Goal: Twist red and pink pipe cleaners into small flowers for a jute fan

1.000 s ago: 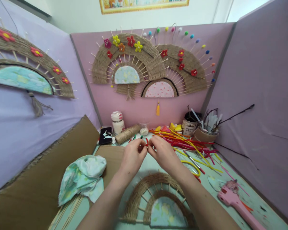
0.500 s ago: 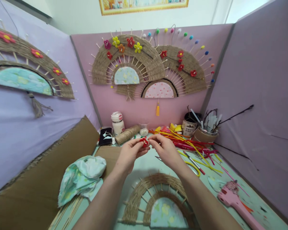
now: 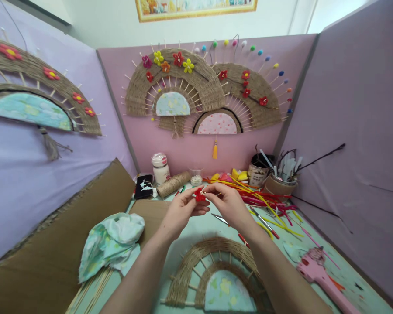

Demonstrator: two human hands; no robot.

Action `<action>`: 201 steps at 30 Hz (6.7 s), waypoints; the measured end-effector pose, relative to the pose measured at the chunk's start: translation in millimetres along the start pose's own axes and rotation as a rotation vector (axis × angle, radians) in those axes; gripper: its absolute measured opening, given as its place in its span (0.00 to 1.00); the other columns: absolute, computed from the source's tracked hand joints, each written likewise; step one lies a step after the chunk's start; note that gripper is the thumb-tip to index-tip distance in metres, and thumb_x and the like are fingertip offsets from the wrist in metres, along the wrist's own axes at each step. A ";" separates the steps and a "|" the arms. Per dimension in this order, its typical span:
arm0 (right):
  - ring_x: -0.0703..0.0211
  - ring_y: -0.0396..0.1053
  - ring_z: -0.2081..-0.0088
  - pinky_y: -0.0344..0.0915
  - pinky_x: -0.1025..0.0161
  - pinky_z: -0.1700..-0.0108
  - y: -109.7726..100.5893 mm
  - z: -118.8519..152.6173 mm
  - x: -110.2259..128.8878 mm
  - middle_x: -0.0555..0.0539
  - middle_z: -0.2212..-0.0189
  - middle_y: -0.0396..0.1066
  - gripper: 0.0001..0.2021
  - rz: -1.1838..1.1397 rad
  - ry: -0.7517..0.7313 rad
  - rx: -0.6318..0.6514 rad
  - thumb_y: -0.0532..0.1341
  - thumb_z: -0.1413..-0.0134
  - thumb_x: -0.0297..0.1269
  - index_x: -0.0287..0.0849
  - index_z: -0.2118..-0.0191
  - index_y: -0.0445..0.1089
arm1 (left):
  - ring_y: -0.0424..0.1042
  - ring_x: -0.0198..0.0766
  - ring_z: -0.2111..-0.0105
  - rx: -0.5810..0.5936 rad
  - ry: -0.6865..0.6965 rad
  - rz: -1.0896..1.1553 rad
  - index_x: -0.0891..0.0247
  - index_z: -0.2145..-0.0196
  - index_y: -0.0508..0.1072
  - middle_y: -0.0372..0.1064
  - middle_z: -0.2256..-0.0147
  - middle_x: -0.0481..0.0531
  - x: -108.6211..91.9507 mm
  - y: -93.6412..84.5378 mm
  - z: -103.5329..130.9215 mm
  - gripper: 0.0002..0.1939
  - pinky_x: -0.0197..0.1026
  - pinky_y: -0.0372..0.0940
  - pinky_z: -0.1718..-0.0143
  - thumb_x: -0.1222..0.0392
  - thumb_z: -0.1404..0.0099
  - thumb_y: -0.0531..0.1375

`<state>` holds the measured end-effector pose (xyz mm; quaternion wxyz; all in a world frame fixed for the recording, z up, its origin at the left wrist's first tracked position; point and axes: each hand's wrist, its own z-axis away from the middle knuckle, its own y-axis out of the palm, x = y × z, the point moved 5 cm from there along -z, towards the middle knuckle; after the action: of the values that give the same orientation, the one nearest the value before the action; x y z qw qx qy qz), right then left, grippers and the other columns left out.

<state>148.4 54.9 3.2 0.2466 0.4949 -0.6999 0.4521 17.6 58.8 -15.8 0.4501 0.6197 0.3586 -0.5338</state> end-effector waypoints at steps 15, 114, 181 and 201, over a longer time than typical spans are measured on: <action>0.67 0.58 0.79 0.55 0.69 0.76 5.4 3.4 9.0 0.54 0.81 0.62 0.10 -0.271 0.208 0.060 0.58 0.49 0.41 0.39 0.73 0.67 | 0.72 0.37 0.67 -0.342 0.461 -0.456 0.61 0.63 0.78 0.75 0.69 0.49 -17.3 -17.7 7.7 0.11 0.38 0.67 0.62 0.60 0.40 0.57; 0.65 0.65 0.70 0.57 0.68 0.67 -18.5 8.5 32.6 0.51 0.71 0.72 0.07 0.111 -0.039 0.131 0.57 0.47 0.30 0.41 0.70 0.73 | 0.64 0.30 0.81 0.277 0.065 -0.208 0.64 0.70 0.64 0.59 0.77 0.46 -1.1 8.7 7.4 0.13 0.32 0.60 0.84 0.52 0.36 0.53; 0.60 0.63 0.63 0.63 0.63 0.63 -14.5 15.4 50.5 0.46 0.64 0.64 0.09 0.379 -0.517 0.005 0.55 0.43 0.27 0.44 0.65 0.71 | 0.54 0.24 0.86 0.301 -0.078 0.065 0.64 0.72 0.64 0.58 0.81 0.43 -0.6 3.8 9.2 0.12 0.28 0.45 0.88 0.53 0.40 0.58; 0.58 0.62 0.66 0.61 0.59 0.62 -9.7 20.1 56.6 0.45 0.70 0.69 0.06 0.467 -0.596 -0.180 0.57 0.43 0.30 0.41 0.68 0.71 | 0.60 0.27 0.84 -0.154 0.334 -0.311 0.66 0.75 0.69 0.62 0.83 0.45 -26.4 10.3 19.1 0.15 0.30 0.56 0.83 0.53 0.37 0.55</action>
<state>137.4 9.7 42.4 -0.0347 0.4080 -0.8716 0.2693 16.1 38.3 11.5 0.3427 0.6006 0.5589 -0.4577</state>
